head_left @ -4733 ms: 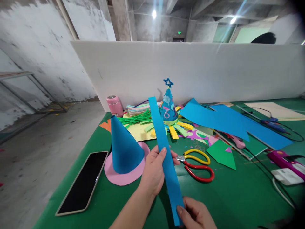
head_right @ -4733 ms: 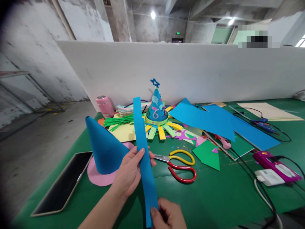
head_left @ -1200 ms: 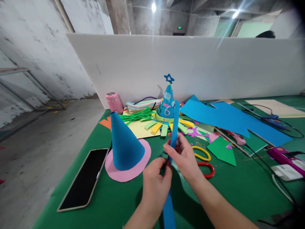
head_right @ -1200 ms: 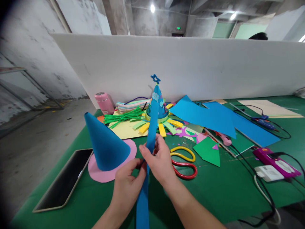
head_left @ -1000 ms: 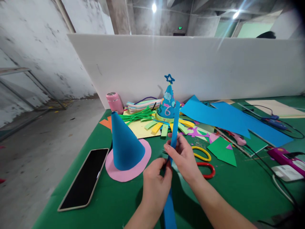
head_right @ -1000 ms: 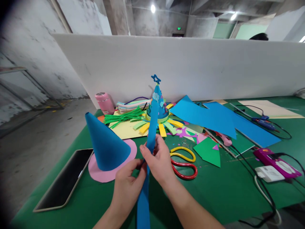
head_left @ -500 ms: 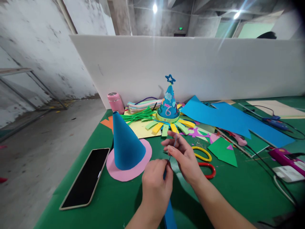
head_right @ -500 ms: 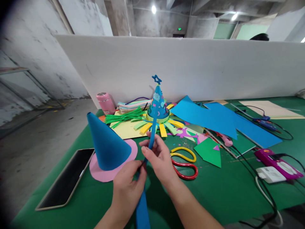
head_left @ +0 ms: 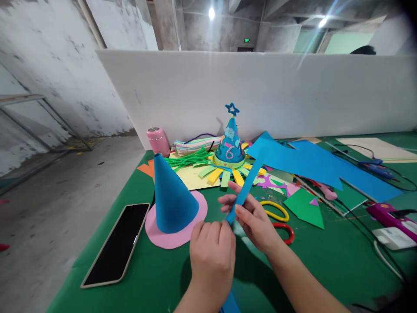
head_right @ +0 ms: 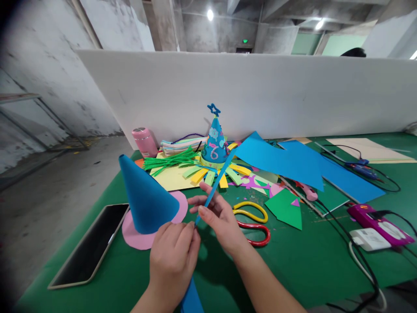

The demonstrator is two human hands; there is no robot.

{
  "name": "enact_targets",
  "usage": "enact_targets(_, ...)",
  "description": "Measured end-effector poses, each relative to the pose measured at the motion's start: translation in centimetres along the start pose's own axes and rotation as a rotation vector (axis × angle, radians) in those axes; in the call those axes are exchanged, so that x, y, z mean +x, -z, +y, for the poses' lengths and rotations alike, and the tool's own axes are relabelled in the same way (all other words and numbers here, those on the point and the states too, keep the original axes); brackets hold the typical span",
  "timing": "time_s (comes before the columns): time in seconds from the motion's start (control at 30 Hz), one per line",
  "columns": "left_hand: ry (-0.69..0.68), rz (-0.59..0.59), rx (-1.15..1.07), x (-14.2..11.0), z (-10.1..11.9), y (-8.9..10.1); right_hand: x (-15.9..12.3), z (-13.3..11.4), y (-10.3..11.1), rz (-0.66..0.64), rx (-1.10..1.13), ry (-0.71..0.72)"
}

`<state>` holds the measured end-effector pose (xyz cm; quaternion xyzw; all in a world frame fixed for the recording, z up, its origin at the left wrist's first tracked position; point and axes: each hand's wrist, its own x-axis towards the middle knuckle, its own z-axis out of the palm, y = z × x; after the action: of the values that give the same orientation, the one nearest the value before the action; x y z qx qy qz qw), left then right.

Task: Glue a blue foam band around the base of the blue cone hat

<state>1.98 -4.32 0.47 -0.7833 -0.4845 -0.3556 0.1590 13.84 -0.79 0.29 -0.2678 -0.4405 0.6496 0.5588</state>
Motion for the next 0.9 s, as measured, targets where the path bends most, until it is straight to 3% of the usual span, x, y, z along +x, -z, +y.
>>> enact_targets(0.3,0.065,0.005,-0.098,-0.1,0.0,-0.4,0.2,0.4,-0.1,-0.011,0.015,0.0)
enact_targets(0.37,0.211,-0.038,-0.26,0.1,-0.3,-0.3,0.4,0.4,0.1,0.025,-0.134,0.026)
enact_targets(0.47,0.569,-0.172,-0.628,0.6,-1.1,-0.2,0.3,0.2,1.4,0.181,-0.531,0.058)
enact_targets(0.53,0.817,-0.244,-0.929,0.8,-1.7,-0.4,-0.1,-0.1,3.1,0.278,-0.734,0.061)
enact_targets(0.63,1.131,-0.247,-1.348,0.7,-2.3,-1.2,-1.6,-0.5,6.5,0.359,-0.966,0.061)
enact_targets(0.77,1.255,-0.212,-1.515,0.6,-2.5,-2.3,-4.0,-1.0,9.9,0.305,-1.298,-0.012)
enact_targets(0.9,1.302,-0.179,-1.584,0.9,-2.2,-2.5,-4.4,-1.4,10.9,0.147,-1.506,-0.094)
